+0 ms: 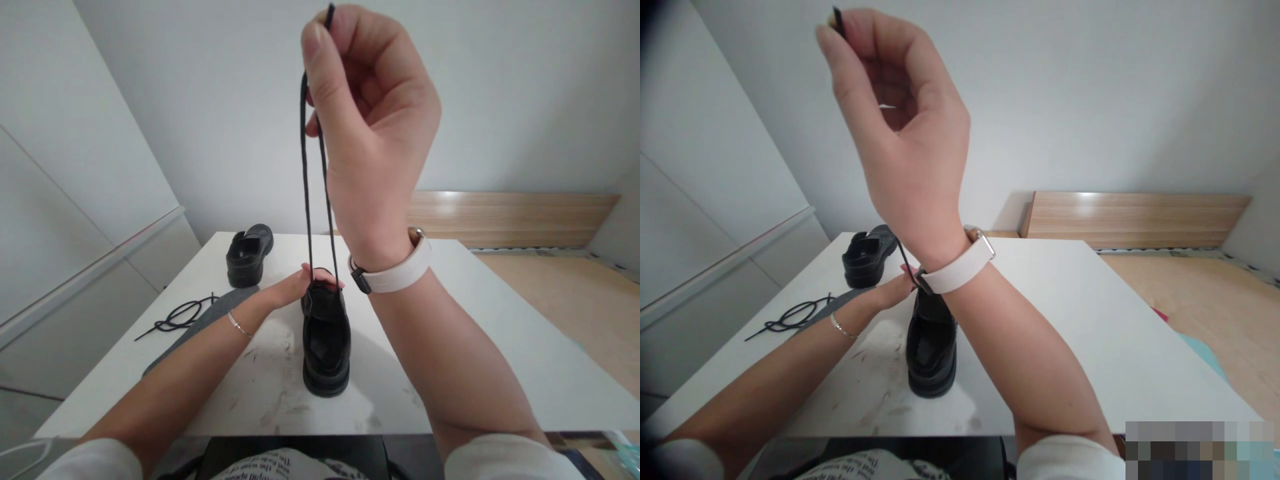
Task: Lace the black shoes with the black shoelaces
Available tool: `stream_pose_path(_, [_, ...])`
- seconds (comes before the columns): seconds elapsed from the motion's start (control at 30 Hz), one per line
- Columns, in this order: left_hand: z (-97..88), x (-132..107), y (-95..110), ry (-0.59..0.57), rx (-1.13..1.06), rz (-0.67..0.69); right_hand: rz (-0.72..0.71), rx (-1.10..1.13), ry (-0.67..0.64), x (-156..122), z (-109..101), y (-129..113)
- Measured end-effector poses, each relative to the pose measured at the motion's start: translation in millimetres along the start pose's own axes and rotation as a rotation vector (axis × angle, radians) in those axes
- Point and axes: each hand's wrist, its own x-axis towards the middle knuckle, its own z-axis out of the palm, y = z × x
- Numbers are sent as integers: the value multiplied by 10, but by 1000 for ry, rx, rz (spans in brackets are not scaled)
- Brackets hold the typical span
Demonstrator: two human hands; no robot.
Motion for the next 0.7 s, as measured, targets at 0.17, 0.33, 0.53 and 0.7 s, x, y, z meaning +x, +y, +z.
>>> stream_pose_path(0.17, [34, -41, -20, -86, -157, 111, 34, 63, -62, -10, 154, 39])
stream_pose_path(0.33, [174, -55, -11, -41, -71, 4, 13, 107, -11, 29, 211, 174])
stream_pose_path(0.53, [321, -58, -70, 22, -43, 18, -230, 52, -47, 100, 179, 48])
stream_pose_path(0.7, [301, -69, -96, 11, -54, 23, -109, -82, 29, 172, 206, -246])
